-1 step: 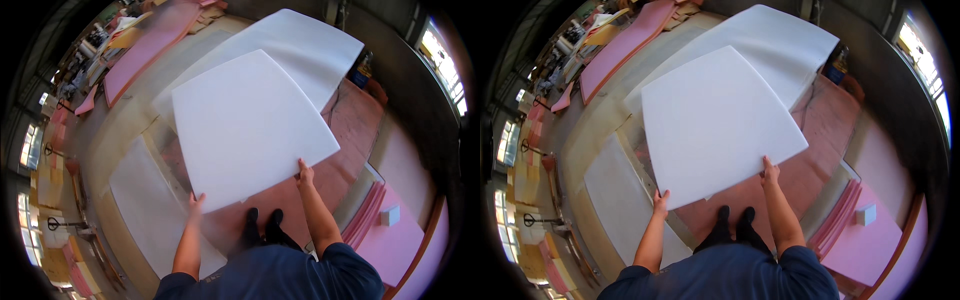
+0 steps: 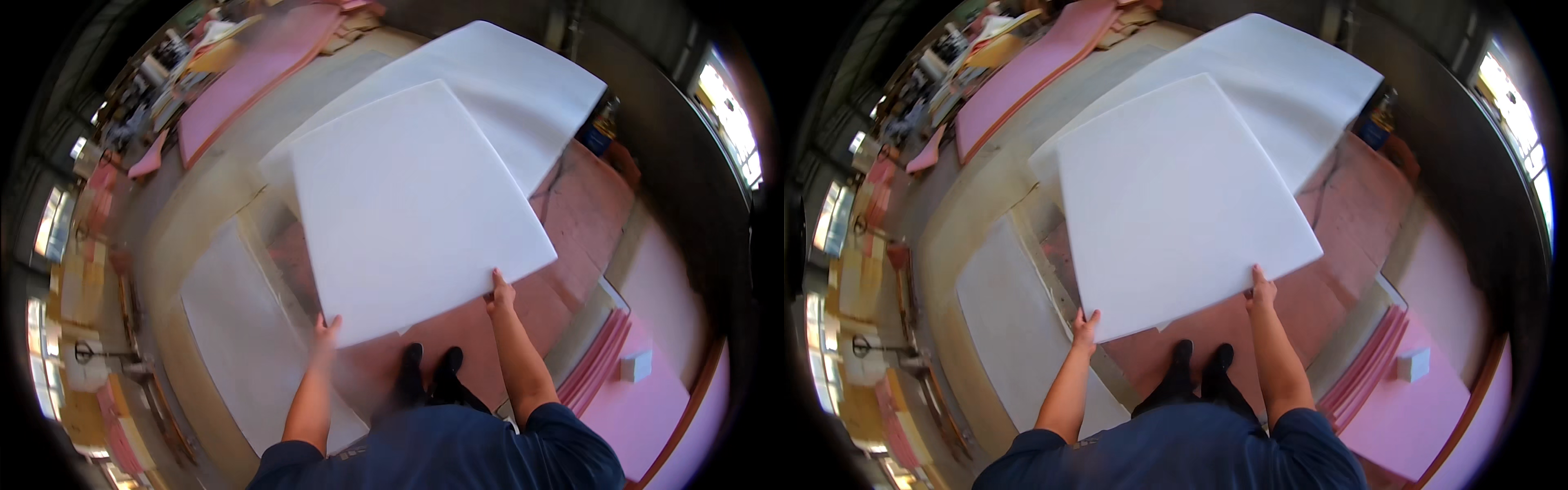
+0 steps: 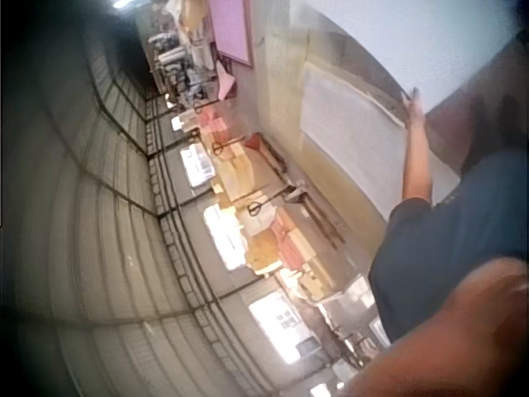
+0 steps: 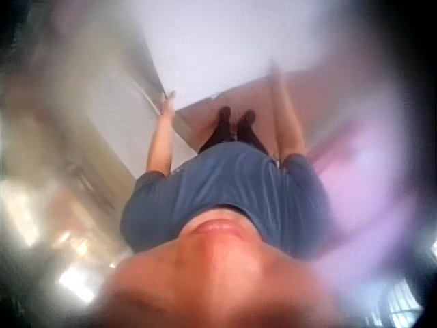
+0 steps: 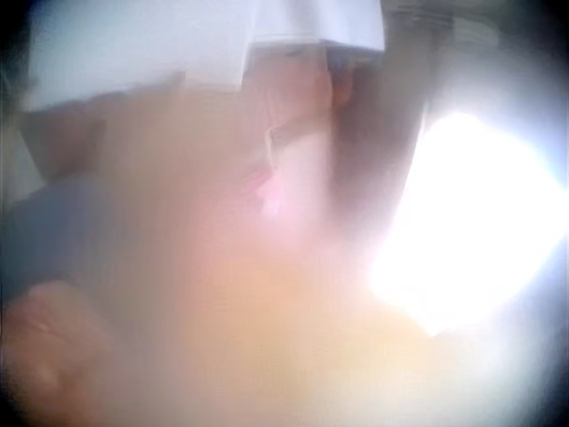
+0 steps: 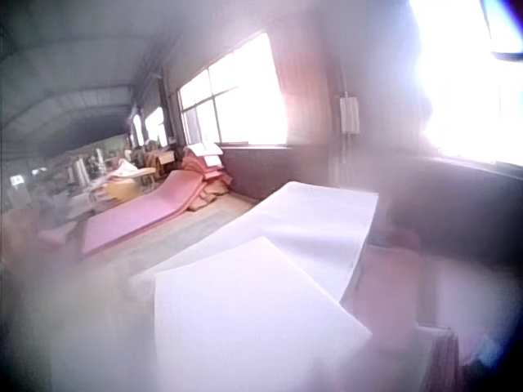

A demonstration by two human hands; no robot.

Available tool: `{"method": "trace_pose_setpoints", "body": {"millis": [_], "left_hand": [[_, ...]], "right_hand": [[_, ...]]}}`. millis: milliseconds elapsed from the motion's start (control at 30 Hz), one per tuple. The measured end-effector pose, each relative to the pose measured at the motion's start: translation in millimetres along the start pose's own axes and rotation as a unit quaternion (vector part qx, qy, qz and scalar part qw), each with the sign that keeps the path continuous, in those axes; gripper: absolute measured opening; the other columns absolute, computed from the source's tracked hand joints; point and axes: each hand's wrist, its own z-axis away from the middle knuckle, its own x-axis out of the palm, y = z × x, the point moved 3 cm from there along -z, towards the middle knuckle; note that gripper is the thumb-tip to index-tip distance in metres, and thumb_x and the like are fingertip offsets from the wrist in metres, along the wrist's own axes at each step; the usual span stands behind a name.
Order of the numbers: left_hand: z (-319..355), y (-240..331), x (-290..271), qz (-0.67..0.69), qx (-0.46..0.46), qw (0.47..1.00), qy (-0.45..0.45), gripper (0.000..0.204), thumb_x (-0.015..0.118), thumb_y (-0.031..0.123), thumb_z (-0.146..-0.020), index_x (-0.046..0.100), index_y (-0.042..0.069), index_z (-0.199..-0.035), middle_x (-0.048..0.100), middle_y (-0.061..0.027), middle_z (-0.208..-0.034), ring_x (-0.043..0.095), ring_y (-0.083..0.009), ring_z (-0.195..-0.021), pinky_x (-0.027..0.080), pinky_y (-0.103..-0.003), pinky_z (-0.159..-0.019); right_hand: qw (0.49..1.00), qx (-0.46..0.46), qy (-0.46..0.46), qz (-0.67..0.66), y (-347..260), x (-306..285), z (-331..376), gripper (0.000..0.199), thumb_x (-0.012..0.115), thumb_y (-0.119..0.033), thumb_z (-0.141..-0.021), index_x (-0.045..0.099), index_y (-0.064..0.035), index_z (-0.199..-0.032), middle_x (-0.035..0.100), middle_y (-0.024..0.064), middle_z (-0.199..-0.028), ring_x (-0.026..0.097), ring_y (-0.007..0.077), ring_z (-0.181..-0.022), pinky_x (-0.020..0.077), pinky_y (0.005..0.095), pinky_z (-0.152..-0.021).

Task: The person cleans a large white foam sheet with a sponge and moves it to a workbench. They use a spray gun to apply adhesive to the edges of the foam sheet and attach smaller foam strips to it. The person continues to handle and position the foam components in a workshop environment.

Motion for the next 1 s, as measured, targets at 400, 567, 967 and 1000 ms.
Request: {"method": "trace_pose_setpoints", "body": {"millis": [400, 567, 967, 1000], "left_hand": [[-28, -47, -16, -0.040, -0.049, 0.998, 0.022, 0.045, 0.071, 0.024, -0.089, 0.053, 0.002, -0.123, 0.064, -0.0090, -0.109, 0.060, -0.0185, -0.102, 0.049, -0.035, -0.088], [-56, -80, -36, -0.120, -0.090, 0.988, 0.029, 0.041, 0.066, 0.020, -0.093, 0.050, 0.003, -0.126, 0.061, -0.0097, -0.118, 0.059, -0.0201, -0.105, 0.049, -0.037, -0.090], [-36, -58, -3, -0.117, -0.071, 0.990, 0.032, 0.046, 0.062, 0.019, -0.095, 0.044, 0.002, -0.134, 0.058, -0.0102, -0.124, 0.057, -0.0218, -0.109, 0.047, -0.036, -0.093], [-24, -46, 5, -0.099, -0.091, 0.990, 0.031, 0.046, 0.062, 0.019, -0.095, 0.044, 0.002, -0.134, 0.058, -0.0102, -0.124, 0.057, -0.0219, -0.109, 0.047, -0.036, -0.093]], "right_hand": [[0.998, 0.038, -0.018, 0.037, 14, -22, -4, 0.036, 0.072, -0.024, -0.089, 0.060, -0.0011, -0.114, 0.064, 0.0093, -0.106, 0.064, 0.0249, -0.090, 0.0577, 0.0390, -0.075], [0.989, 0.091, 0.038, 0.114, 35, -11, -23, 0.036, 0.068, -0.025, -0.091, 0.056, -0.0068, -0.119, 0.062, 0.0092, -0.112, 0.063, 0.0261, -0.099, 0.0551, 0.0457, -0.086], [0.993, 0.033, 0.059, 0.096, 46, -26, -15, 0.039, 0.062, -0.031, -0.095, 0.053, -0.0012, -0.119, 0.063, 0.0082, -0.109, 0.063, 0.0215, -0.089, 0.0539, 0.0403, -0.075], [0.991, 0.048, 0.071, 0.107, 48, -34, -21, 0.036, 0.062, -0.032, -0.094, 0.058, -0.0038, -0.116, 0.064, 0.0094, -0.108, 0.064, 0.0244, -0.091, 0.0551, 0.0429, -0.078]]}}
